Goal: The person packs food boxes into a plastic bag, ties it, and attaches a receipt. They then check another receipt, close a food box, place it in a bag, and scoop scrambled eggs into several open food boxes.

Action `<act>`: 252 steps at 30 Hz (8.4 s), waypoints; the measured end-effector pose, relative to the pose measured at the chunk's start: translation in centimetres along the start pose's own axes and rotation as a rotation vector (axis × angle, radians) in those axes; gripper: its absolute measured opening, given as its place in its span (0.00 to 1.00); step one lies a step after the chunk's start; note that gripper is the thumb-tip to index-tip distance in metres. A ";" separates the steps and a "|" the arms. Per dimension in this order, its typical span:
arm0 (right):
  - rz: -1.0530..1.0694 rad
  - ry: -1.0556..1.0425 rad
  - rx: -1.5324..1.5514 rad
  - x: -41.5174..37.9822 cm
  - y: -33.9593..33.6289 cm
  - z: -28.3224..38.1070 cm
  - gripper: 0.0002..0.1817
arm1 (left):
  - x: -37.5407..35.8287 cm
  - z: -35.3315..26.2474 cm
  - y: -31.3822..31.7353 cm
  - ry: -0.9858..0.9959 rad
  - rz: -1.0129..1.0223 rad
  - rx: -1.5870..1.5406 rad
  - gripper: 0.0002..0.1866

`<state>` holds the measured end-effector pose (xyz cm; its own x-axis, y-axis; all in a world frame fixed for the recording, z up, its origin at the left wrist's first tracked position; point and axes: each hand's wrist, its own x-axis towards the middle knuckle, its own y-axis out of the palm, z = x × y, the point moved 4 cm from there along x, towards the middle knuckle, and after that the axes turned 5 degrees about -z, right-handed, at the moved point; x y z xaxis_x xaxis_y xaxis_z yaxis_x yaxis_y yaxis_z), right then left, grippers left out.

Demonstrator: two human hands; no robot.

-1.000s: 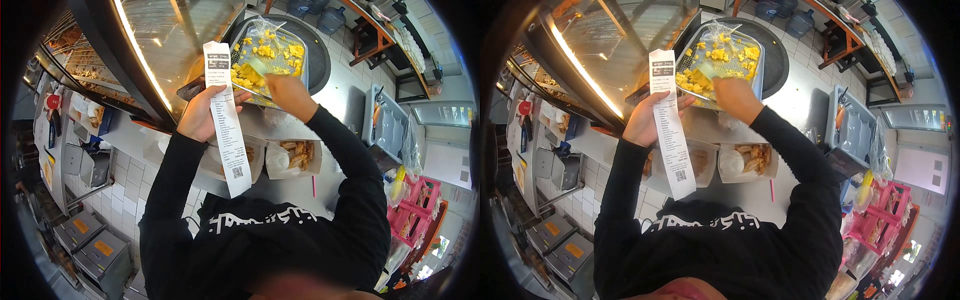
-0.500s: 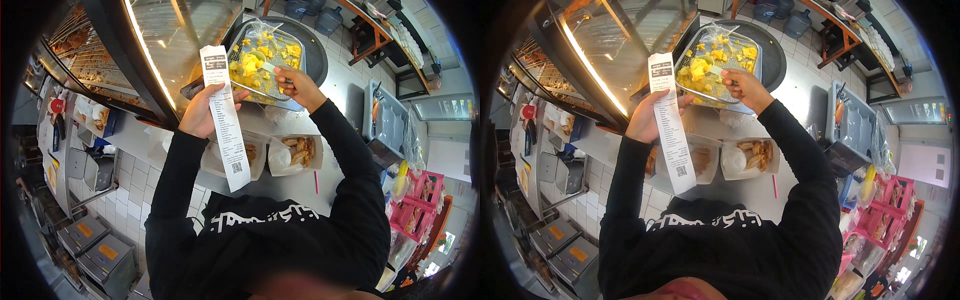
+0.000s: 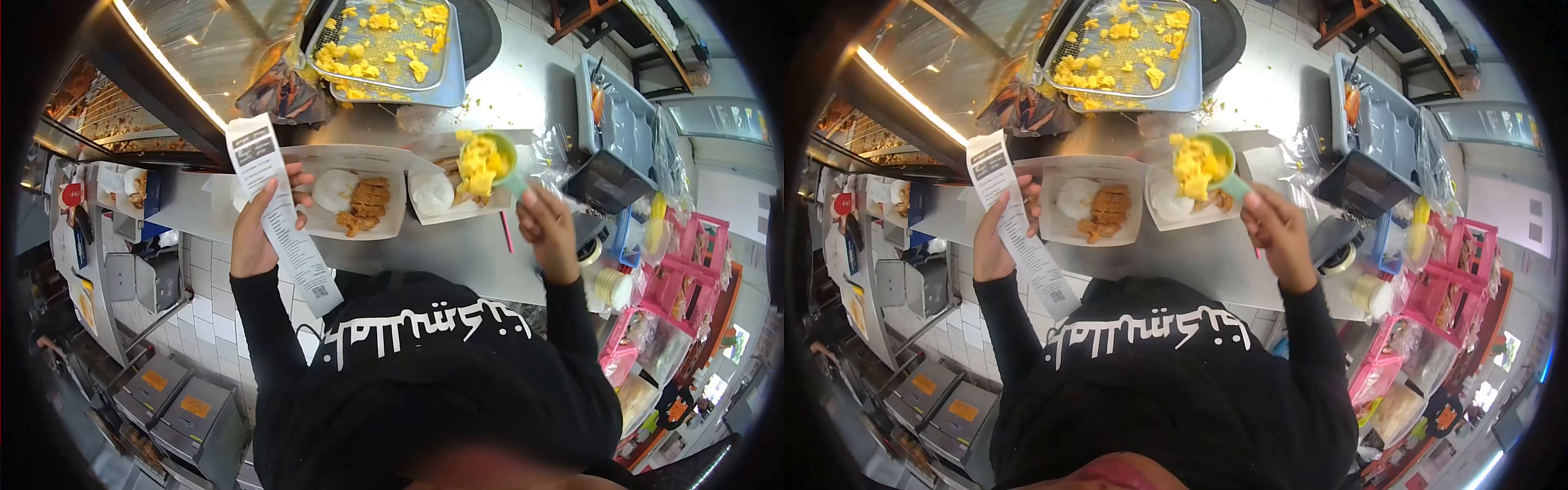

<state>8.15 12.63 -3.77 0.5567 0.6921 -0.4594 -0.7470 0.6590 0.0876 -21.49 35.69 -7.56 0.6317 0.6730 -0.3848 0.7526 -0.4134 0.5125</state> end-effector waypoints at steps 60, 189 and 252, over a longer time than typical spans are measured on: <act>0.507 0.149 -0.056 22.6 16.5 2.5 0.13 | 11.9 -3.0 4.7 -0.166 0.115 -0.549 0.19; 0.402 -1.207 -1.694 20.8 13.7 9.3 0.19 | 13.3 -3.7 5.0 -0.193 0.111 -0.441 0.17; 0.477 -0.932 -0.713 1.5 31.0 -12.5 0.17 | -14.3 -7.8 -15.0 0.541 -0.328 -0.162 0.35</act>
<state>-18.70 30.42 -12.85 0.0063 0.9517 0.3069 -0.8109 0.1844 -0.5554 -43.28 37.03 -3.79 0.1600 0.9796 -0.1220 0.8263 -0.0653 0.5594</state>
